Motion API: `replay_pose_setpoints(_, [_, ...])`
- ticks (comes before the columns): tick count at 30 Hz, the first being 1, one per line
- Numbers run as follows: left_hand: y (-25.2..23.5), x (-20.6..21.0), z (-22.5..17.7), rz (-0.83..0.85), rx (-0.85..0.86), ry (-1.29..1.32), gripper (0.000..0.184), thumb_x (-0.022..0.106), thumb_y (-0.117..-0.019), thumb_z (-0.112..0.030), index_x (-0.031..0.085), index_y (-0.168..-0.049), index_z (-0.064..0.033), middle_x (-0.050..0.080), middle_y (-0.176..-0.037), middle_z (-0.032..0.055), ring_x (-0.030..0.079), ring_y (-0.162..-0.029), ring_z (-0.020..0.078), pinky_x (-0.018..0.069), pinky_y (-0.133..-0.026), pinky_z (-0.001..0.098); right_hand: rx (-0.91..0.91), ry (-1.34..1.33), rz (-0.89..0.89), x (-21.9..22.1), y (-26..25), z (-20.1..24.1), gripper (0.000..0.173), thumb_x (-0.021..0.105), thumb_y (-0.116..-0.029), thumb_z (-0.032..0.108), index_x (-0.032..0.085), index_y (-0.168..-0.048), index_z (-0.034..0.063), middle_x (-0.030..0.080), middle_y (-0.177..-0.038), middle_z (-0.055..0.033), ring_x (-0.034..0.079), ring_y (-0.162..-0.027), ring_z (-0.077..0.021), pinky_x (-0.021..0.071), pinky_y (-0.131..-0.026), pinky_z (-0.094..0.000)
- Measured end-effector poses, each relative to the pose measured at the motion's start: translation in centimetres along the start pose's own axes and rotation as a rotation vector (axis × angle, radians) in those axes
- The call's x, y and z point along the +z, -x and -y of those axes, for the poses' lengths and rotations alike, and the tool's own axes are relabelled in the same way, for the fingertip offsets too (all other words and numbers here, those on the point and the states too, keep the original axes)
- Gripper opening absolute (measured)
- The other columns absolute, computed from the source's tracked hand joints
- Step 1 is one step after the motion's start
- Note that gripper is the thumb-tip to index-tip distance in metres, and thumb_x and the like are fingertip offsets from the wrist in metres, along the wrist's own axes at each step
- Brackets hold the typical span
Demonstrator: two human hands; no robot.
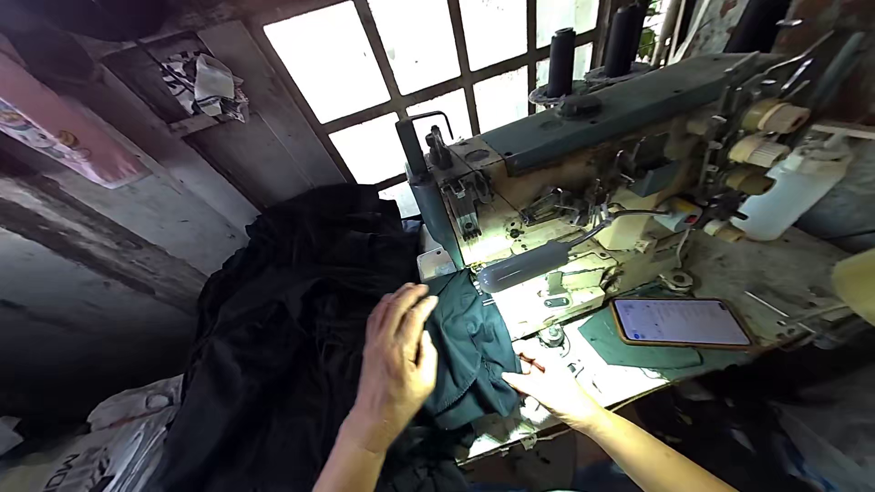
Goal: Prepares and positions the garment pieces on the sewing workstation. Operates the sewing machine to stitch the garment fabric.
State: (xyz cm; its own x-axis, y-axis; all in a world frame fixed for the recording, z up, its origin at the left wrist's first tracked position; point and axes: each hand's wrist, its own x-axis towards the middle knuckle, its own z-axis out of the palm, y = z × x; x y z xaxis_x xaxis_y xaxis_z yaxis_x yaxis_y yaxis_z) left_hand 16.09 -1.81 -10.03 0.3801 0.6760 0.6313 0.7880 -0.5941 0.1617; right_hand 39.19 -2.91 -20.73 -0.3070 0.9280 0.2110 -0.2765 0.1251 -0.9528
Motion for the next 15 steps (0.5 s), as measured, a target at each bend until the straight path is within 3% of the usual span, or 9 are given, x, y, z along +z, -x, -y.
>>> replay_pose_setpoints(3, [0.1,1.8,-3.6,0.183,0.227,0.151,0.025,0.051,-0.0976,-0.007,0.073,-0.109,-0.0034,0.074,-0.112,0.0116,0.069,-0.112,0.0246,0.0533,-0.1,0.0417,0.043,-0.059,-0.02,0.0,0.6,0.2,0.024,0.068,-0.0851,-0.001,0.062,-0.107,0.0067,0.072,-0.087,0.0057,0.068,-0.073,-0.0023,0.058,-0.067,-0.0205])
replay_pose_setpoints(5, [0.3,3.6,-3.4,0.319,0.35,0.021,0.018,0.052,-0.0979,-0.006,0.07,-0.099,-0.0032,0.071,-0.095,0.0125,0.071,-0.092,0.0279,0.0563,-0.079,0.0414,0.049,-0.13,-0.036,0.0,0.8,0.0,0.022,0.068,-0.0844,0.0,0.062,-0.104,0.0086,0.069,-0.08,0.0062,0.065,-0.066,-0.0023,0.0547,-0.06,-0.0192])
replay_pose_setpoints(7, [0.2,3.6,-4.0,0.471,0.259,-0.174,0.021,0.054,-0.0994,-0.014,0.068,-0.09,-0.0022,0.066,-0.079,0.0139,0.069,-0.076,0.0324,0.0544,-0.064,0.0446,0.052,-0.193,-0.03,-0.3,1.2,-0.1,0.021,0.067,-0.0841,0.0,0.063,-0.102,0.0097,0.066,-0.074,0.0078,0.062,-0.06,-0.0019,0.0531,-0.057,-0.0188])
replay_pose_setpoints(8, [-0.3,2.7,-4.9,0.617,0.132,-0.259,0.033,0.052,-0.1039,-0.026,0.069,-0.095,0.0,0.067,-0.08,0.0172,0.071,-0.08,0.037,0.0557,-0.07,0.0496,0.053,-0.199,-0.023,-0.6,1.4,0.0,0.02,0.066,-0.0846,0.0,0.063,-0.102,0.0102,0.065,-0.073,0.0086,0.061,-0.059,-0.0015,0.0529,-0.057,-0.0185])
replay_pose_setpoints(10, [-1.3,0.6,-6.2,0.904,-0.115,-0.307,0.05,0.044,-0.1081,-0.04,0.068,-0.108,0.0045,0.07,-0.09,0.0236,0.068,-0.097,0.0437,0.05,-0.091,0.056,0.041,-0.184,-0.01,-1.4,1.7,0.1,0.019,0.064,-0.0869,0.0,0.064,-0.104,0.009,0.066,-0.074,0.0081,0.061,-0.06,-0.0016,0.0529,-0.057,-0.0186])
replay_pose_setpoints(11, [-1.0,0.0,-5.8,0.928,-0.122,-0.273,0.048,0.046,-0.1071,-0.038,0.068,-0.104,0.0045,0.069,-0.088,0.0226,0.068,-0.096,0.0427,0.0484,-0.092,0.0553,0.027,-0.167,0.007,-1.9,1.9,0.2,0.019,0.062,-0.0885,0.0,0.064,-0.106,0.0081,0.066,-0.077,0.0079,0.061,-0.061,-0.0013,0.0532,-0.058,-0.0184])
replay_pose_setpoints(12, [-0.1,-0.3,-4.9,0.853,-0.056,-0.205,0.038,0.054,-0.103,-0.031,0.069,-0.094,0.0025,0.068,-0.081,0.0191,0.068,-0.088,0.0395,0.0496,-0.086,0.0534,0.019,-0.154,0.018,-2.3,2.1,0.2,0.021,0.061,-0.0887,0.0,0.065,-0.108,0.0068,0.067,-0.079,0.0072,0.061,-0.062,-0.0013,0.053,-0.058,-0.0185])
replay_pose_setpoints(14, [1.6,0.0,-3.6,0.575,0.136,-0.063,0.017,0.065,-0.0896,-0.019,0.068,-0.081,-0.0049,0.065,-0.074,0.0096,0.067,-0.078,0.0304,0.0512,-0.074,0.0473,0.049,-0.124,0.023,-2.9,2.2,0.6,0.02,0.061,-0.0888,0.0,0.065,-0.107,0.0074,0.068,-0.079,0.0078,0.061,-0.061,-0.0005,0.0526,-0.057,-0.0174])
replay_pose_setpoints(15, [2.1,0.1,-3.9,0.471,0.201,-0.024,0.013,0.065,-0.088,-0.018,0.067,-0.081,-0.0074,0.066,-0.079,0.0077,0.067,-0.082,0.028,0.0519,-0.077,0.0477,0.087,-0.126,0.039,-3.1,2.2,1.0,0.016,0.06,-0.0914,0.001,0.065,-0.105,0.0085,0.068,-0.077,0.0079,0.061,-0.061,-0.0002,0.0525,-0.057,-0.0168])
